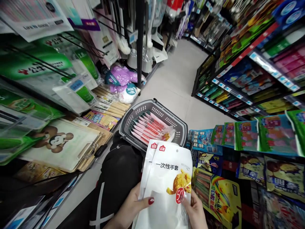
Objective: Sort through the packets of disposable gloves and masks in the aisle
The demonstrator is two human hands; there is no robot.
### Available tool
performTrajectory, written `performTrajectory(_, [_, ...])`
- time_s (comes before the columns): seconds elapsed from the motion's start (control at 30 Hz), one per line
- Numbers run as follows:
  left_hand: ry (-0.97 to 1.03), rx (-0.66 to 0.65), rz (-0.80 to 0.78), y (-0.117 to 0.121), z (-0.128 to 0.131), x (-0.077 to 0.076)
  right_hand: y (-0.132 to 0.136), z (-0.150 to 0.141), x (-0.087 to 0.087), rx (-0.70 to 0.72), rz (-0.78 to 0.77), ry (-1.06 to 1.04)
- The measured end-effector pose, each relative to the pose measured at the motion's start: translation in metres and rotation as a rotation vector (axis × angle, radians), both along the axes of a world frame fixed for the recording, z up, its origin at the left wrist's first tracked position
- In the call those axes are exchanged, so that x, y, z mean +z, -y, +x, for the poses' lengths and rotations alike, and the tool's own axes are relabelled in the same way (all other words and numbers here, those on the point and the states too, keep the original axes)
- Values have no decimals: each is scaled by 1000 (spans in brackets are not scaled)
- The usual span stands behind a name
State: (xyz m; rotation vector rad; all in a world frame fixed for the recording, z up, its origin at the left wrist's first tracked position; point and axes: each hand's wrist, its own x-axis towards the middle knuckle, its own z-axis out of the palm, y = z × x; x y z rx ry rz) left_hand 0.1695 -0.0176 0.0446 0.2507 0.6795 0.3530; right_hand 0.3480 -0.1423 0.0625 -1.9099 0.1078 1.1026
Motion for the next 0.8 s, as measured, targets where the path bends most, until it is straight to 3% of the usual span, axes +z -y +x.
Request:
performTrajectory(0.17, [-14,5,133,-1,-2,2,7,21,-21,-119,13,181])
performTrajectory(0.27, [3,-52,56,-5,-6,7,8,54,-36,-247,-25,414])
performTrajectory(0.33, [84,-165,14,-9,-11,10,-4,79,-45,-254,-69,589])
performTrajectory(0.43, [167,-363,56,-14,-21,10,-40,110,-61,-44,-193,859])
performTrajectory(0.53, [132,-432,85,-15,-30,5,-80,123,-85,175,-374,1026])
performTrajectory(0.67, [134,-459,70,-16,-32,-3,-117,114,-127,336,-476,1043])
performTrajectory(0.8, [166,-495,49,-17,-30,-9,-136,96,-167,437,-579,1016])
